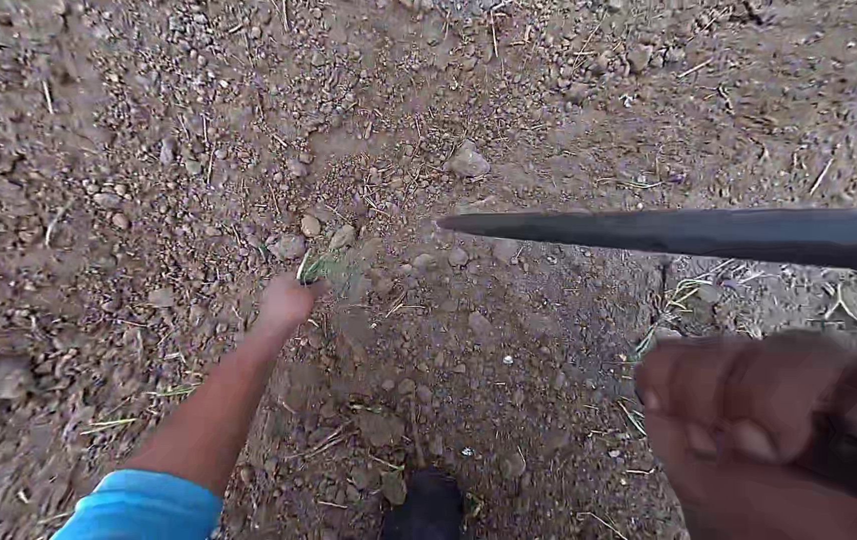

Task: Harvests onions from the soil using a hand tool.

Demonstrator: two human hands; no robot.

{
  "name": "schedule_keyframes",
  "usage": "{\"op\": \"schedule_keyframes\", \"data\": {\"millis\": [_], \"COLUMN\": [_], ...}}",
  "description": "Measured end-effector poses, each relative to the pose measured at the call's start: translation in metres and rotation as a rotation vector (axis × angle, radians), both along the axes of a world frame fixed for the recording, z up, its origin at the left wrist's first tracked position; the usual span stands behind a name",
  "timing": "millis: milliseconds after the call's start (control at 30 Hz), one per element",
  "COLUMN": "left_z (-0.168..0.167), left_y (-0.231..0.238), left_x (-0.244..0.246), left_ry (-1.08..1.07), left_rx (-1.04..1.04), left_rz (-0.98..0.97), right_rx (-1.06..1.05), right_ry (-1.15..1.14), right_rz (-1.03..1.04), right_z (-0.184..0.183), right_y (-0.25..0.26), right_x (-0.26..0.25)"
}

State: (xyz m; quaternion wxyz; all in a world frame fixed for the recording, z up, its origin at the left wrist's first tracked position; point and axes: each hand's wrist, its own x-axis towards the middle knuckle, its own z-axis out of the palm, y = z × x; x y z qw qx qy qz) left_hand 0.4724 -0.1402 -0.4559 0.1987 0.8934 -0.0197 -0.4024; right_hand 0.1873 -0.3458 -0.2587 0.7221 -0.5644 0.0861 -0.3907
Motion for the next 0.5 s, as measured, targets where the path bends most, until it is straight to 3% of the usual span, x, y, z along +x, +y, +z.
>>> {"op": "schedule_keyframes", "data": {"millis": [33,100,167,200,267,400,467,500], "left_z": [0.002,0.002,0.006,0.004,-0.01,-0.045,-0.043,-0.044], "left_y": [-0.011,-0.045,-0.082,-0.097,-0.118,-0.123,-0.125,-0.122], "left_x": [0.01,0.021,0.017,0.011,-0.005,-0.043,-0.037,-0.028], "left_ry": [-0.008,-0.02,-0.027,-0.027,-0.03,0.02,0.01,-0.002], "left_rx": [-0.017,-0.037,-0.013,-0.001,0.008,0.179,0.144,0.068], "left_rz": [-0.007,-0.055,-0.15,-0.202,-0.303,-0.592,-0.598,-0.497], "right_rx": [-0.033,-0.133,-0.129,-0.096,-0.056,-0.03,-0.066,-0.066], "right_ry": [0.016,0.257,0.58,0.667,0.647,0.378,0.407,0.444], "right_rz": [-0.053,-0.1,-0.017,0.013,0.002,-0.05,-0.04,-0.062], "right_z": [-0.03,-0.105,-0.169,-0.182,-0.163,-0.079,-0.08,-0.09], "right_y": [0.002,0.012,0.027,0.033,0.038,0.041,0.047,0.053], "right_x": [0.039,0.091,0.114,0.115,0.098,0.014,-0.026,-0.035]}}
